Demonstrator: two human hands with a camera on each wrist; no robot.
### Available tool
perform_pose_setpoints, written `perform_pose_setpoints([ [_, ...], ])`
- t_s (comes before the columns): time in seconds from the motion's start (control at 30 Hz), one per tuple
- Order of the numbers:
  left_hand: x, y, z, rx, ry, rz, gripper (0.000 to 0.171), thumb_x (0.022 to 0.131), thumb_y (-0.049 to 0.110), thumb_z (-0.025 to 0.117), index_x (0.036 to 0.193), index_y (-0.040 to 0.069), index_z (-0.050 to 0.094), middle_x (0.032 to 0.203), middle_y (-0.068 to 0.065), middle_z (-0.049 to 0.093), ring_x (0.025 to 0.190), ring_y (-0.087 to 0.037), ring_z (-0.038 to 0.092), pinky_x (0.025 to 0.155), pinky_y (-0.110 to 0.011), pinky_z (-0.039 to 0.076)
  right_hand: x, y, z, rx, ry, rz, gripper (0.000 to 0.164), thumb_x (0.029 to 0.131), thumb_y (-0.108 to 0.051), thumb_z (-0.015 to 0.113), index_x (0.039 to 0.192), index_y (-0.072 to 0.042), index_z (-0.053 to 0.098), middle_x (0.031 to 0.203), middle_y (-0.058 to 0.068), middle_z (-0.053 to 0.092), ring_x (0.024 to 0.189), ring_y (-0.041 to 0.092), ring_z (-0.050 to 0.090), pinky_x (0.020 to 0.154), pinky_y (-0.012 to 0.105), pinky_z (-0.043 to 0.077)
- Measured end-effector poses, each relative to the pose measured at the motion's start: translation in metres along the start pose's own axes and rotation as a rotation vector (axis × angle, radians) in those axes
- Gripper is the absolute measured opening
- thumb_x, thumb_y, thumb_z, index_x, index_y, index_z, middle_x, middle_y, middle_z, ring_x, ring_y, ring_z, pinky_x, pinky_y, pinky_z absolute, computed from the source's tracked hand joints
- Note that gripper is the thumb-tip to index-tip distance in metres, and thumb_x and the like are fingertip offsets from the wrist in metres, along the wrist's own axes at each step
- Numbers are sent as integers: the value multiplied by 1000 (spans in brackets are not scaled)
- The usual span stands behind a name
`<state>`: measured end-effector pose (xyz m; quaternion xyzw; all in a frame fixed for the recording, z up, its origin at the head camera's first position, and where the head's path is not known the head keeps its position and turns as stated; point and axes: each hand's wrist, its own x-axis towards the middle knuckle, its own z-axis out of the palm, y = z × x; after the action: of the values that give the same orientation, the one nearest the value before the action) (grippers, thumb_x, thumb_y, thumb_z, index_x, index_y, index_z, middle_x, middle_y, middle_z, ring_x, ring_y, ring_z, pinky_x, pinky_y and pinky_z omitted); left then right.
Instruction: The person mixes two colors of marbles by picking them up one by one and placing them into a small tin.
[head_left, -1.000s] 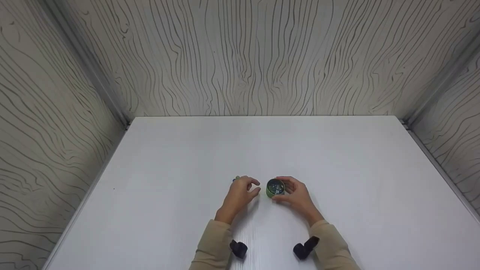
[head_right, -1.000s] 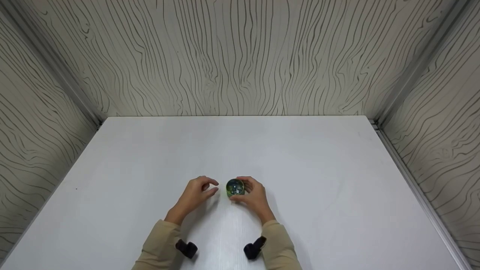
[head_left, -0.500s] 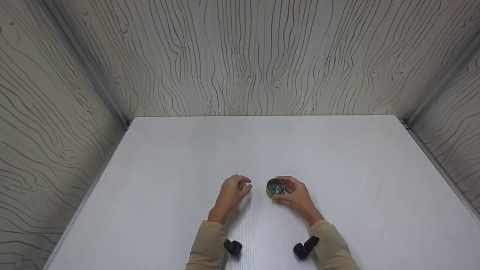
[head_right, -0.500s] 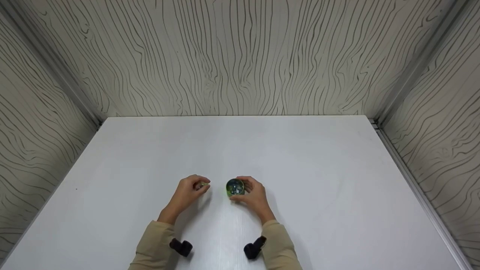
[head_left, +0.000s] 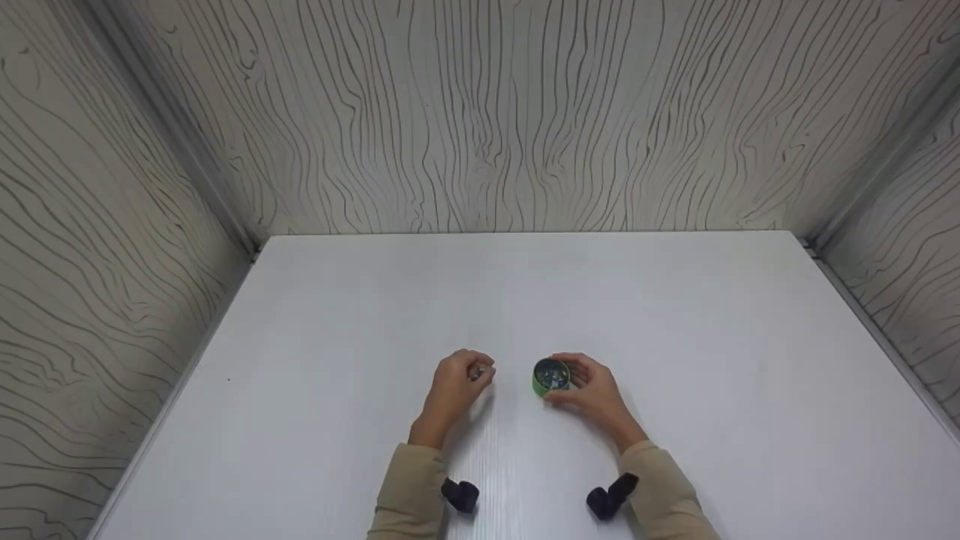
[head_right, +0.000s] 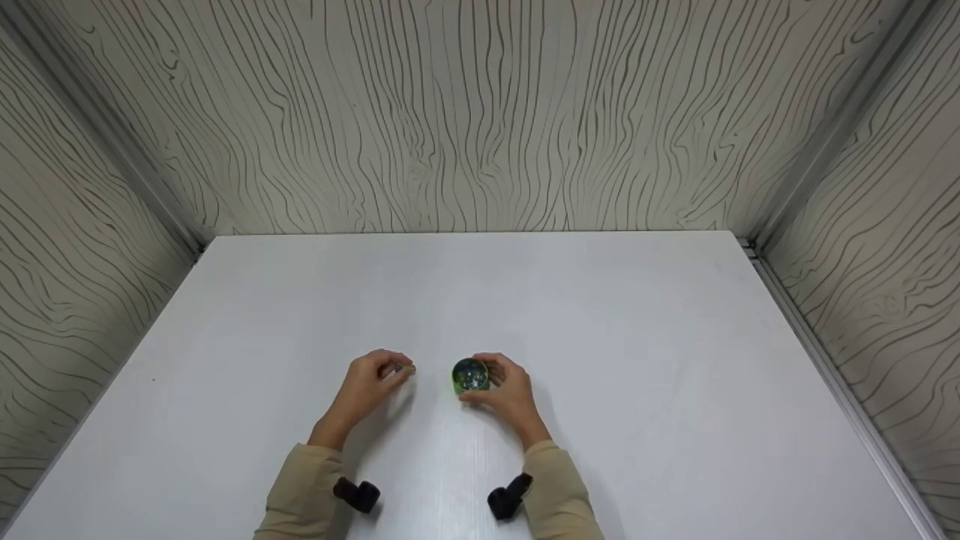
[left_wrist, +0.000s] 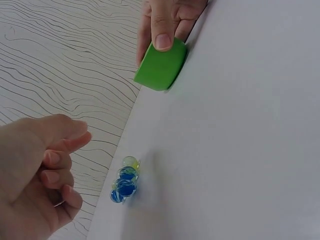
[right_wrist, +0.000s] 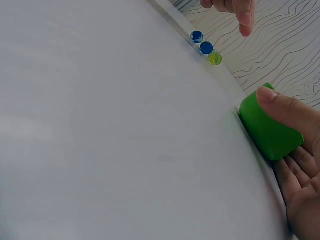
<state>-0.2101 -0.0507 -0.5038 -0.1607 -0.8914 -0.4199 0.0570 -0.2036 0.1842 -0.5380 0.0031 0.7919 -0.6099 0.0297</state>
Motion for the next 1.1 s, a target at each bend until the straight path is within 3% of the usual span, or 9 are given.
perform_pose_setpoints([
  [0.5,-3,-10,-2,-18,35,3,8,87,7,67,91,1,71,69,0,48,65,-2,36,60,-15,33,0,0,1,-4,9,7,66,65,-8,86,125,-3,59,132,18,61,129,32,54,110,40,41],
  [0.8,-5,-12,-7,-62,17,-50,17,88,14,68,99,2,71,89,-9,68,69,-5,39,63,-16,35,-1,-1,0,-3,5,7,66,65,-8,86,125,-3,59,132,18,60,130,33,53,111,42,40],
  [1.1,-8,-15,-8,-60,17,-115,15,88,10,67,101,2,71,70,5,36,64,-5,35,58,-16,29,-1,-3,0,18,-4,12,67,65,-8,86,126,-2,58,134,18,59,131,33,52,112,41,39],
])
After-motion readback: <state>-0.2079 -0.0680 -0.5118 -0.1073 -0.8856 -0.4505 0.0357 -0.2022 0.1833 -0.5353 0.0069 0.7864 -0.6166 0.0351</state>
